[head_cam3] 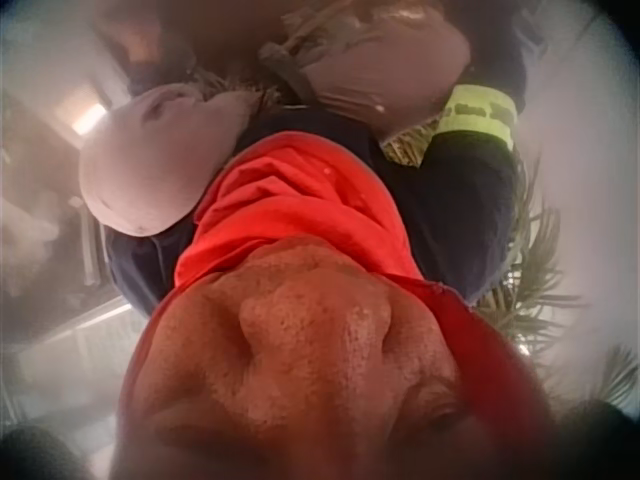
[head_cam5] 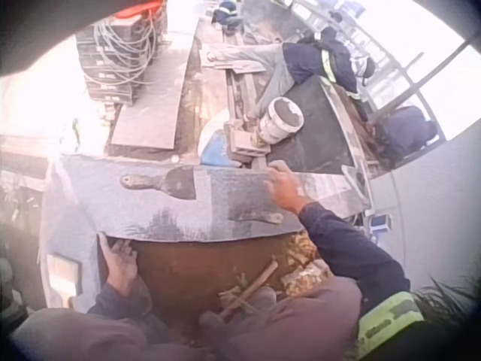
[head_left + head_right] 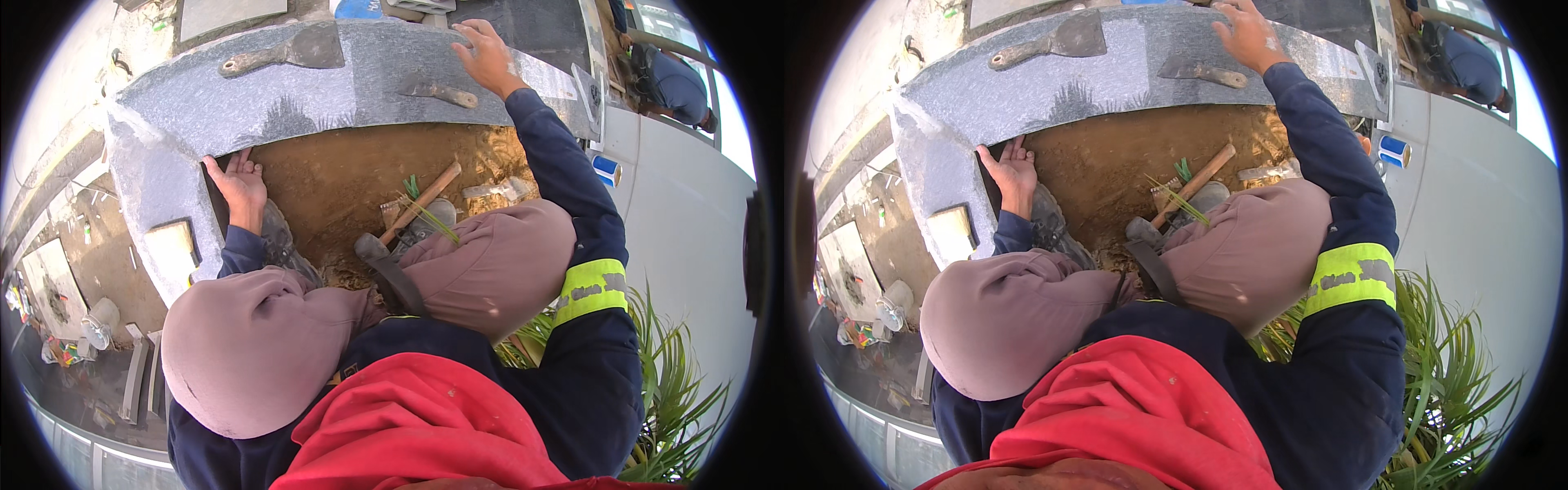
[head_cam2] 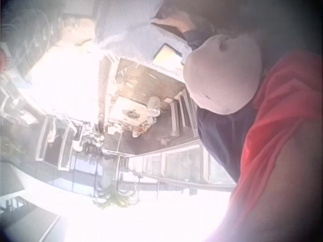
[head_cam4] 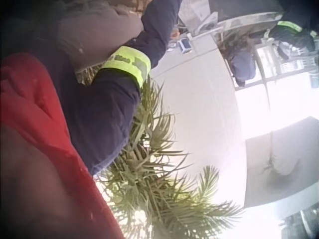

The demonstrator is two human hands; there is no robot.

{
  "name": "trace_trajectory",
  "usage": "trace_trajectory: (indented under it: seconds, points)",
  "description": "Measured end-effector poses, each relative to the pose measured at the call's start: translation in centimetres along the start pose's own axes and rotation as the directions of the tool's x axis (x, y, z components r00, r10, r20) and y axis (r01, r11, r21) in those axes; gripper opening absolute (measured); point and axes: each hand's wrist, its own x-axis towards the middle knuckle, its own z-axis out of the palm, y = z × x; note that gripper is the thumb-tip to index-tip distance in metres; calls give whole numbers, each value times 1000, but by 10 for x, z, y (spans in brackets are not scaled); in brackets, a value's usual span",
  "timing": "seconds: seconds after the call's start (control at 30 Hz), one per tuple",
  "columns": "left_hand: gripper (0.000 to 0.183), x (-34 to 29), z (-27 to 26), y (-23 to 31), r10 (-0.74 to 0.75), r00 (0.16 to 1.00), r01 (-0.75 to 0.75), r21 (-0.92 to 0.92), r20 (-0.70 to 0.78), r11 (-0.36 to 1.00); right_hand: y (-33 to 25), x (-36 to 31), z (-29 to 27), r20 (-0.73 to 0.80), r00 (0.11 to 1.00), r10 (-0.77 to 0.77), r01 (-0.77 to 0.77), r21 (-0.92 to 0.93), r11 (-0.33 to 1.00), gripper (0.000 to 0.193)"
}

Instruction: The person is installing a large stone slab on a construction site. They use a trowel to apply mortar and a brush to clean the surface, ensuring the slab is properly aligned and secured.

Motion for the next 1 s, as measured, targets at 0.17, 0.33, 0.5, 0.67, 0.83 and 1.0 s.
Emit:
trace_trajectory:
  seconds: [0.17,0.33,0.5,0.67,0.83,1.0]
  points:
    - [126,2,-2,-1,0,1000,0,-14,10,1000,-2,-3,-2,63,998,27,-25,-33,999,38]
    - [125,3,-3,-2,3,1000,-3,-21,6,1000,1,-8,4,280,957,80,-48,-119,992,45]
    - [118,-2,3,0,0,1000,0,-21,-17,1000,-5,-13,1,497,852,163,-118,-121,986,50]
    - [118,3,-1,0,-4,1000,4,-16,-3,1000,-6,-11,1,495,856,148,-117,-93,989,49]
    - [119,2,0,-1,-1,1000,1,-7,-3,1000,-11,-7,0,491,859,143,-114,-89,990,50]
    - [121,1,2,-2,-7,1000,7,-8,3,1000,12,-2,-27,388,900,200,-203,-32,979,49]
